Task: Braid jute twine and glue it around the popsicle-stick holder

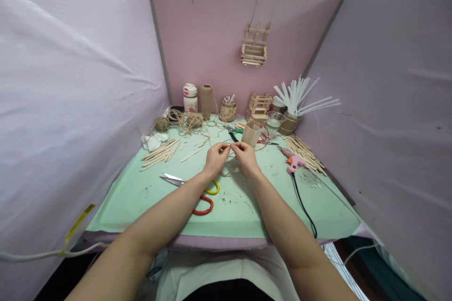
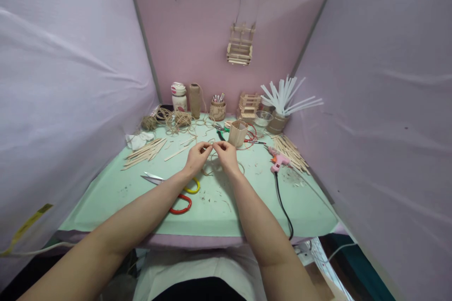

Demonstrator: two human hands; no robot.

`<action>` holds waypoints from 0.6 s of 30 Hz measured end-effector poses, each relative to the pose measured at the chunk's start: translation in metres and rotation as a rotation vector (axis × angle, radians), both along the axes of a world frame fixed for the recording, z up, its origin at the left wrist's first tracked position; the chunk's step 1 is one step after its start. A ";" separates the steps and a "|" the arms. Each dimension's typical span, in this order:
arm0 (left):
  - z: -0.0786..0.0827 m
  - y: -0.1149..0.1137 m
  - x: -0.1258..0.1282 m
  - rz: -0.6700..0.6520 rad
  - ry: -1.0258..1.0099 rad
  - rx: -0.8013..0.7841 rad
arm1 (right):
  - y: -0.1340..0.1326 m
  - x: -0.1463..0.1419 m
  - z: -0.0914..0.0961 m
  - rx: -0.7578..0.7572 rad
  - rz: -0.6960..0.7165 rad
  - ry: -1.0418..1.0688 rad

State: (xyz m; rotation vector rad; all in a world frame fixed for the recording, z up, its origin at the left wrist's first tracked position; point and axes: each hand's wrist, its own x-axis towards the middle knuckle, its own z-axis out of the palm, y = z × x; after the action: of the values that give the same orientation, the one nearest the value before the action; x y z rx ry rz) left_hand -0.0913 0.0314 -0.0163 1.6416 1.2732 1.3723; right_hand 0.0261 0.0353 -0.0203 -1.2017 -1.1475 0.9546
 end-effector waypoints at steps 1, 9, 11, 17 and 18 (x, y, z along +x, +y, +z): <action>0.000 0.001 0.000 0.011 -0.009 0.000 | 0.000 0.000 -0.001 0.003 0.007 -0.010; -0.004 0.007 -0.002 0.012 -0.139 -0.050 | 0.003 0.002 -0.006 0.037 -0.016 -0.048; -0.004 0.007 -0.002 -0.007 -0.176 -0.070 | 0.002 0.002 -0.005 0.034 -0.023 -0.046; -0.002 0.008 -0.001 -0.063 -0.299 -0.142 | 0.000 0.001 0.002 -0.046 0.012 0.038; -0.002 0.008 -0.001 -0.075 -0.320 -0.153 | -0.001 0.001 0.003 -0.071 0.028 0.065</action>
State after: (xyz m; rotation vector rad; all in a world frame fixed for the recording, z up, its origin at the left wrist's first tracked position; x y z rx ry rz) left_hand -0.0927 0.0393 -0.0186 1.2932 1.0888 1.3891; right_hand 0.0271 0.0347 -0.0178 -1.2055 -1.0893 1.0553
